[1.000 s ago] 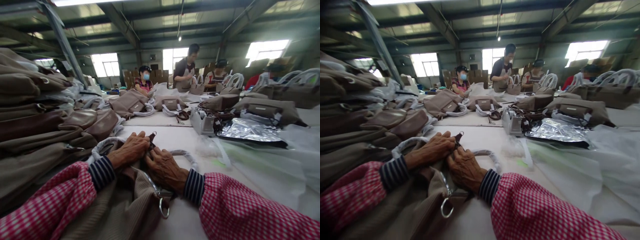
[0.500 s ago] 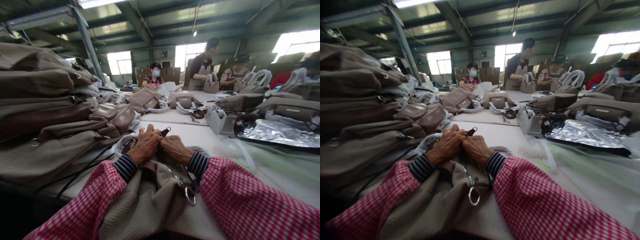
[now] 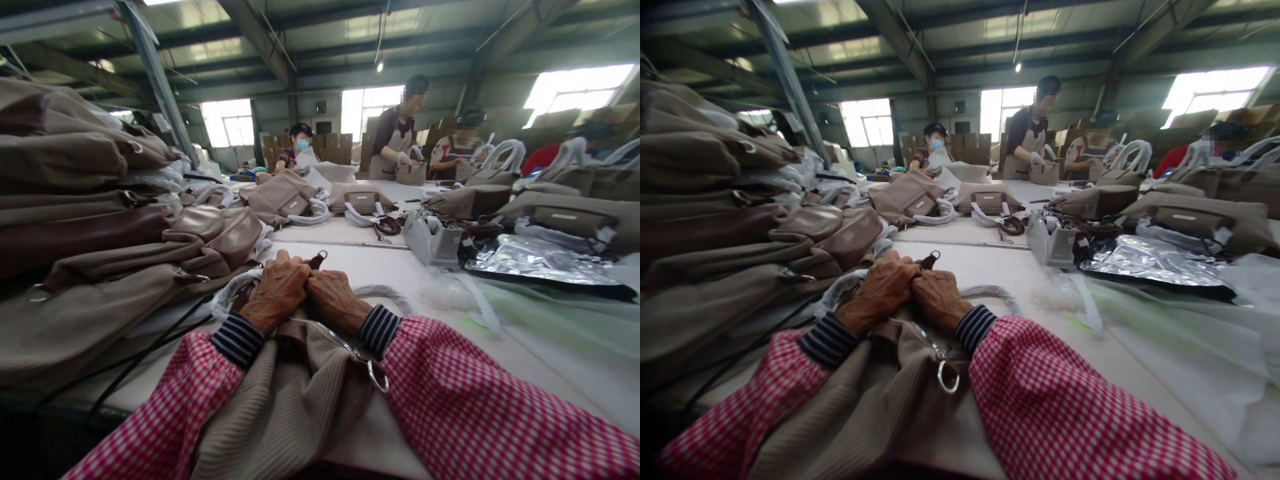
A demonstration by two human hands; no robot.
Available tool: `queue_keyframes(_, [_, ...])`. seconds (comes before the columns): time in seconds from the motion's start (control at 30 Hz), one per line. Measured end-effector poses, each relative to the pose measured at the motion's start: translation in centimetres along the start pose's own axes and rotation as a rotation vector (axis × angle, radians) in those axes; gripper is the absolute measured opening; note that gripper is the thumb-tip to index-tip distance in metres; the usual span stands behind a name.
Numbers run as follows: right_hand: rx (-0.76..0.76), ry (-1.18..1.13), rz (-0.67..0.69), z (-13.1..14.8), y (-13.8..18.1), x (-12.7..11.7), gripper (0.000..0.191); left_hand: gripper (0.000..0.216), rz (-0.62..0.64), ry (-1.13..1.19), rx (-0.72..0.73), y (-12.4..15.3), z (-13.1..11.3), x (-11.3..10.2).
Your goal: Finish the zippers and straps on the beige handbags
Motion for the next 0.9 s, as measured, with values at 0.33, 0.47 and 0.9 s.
queue_keyframes(0.33, [0.081,-0.012,0.074,-0.7,2.2,-2.2,0.024,0.016,0.016,0.044,0.146,-2.2,-0.5,0.2])
queue_keyframes(0.47, [0.136,0.015,0.139,-3.1,6.3,-2.2,0.023,0.016,0.012,0.112,0.282,-3.0,-4.2,0.2])
queue_keyframes(0.9, [0.246,-0.041,0.125,-2.6,5.5,-1.8,0.030,0.047,-0.103,0.484,0.188,-3.3,-4.7,0.1])
Point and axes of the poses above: each hand's wrist, its own y-axis away from the middle knuckle, its own x-axis out of the palm, z = x × y, the point moved 1 cm from there along -y, towards the middle knuckle, and after that the axes turned 11 degrees about z, right-handed, at the moved point
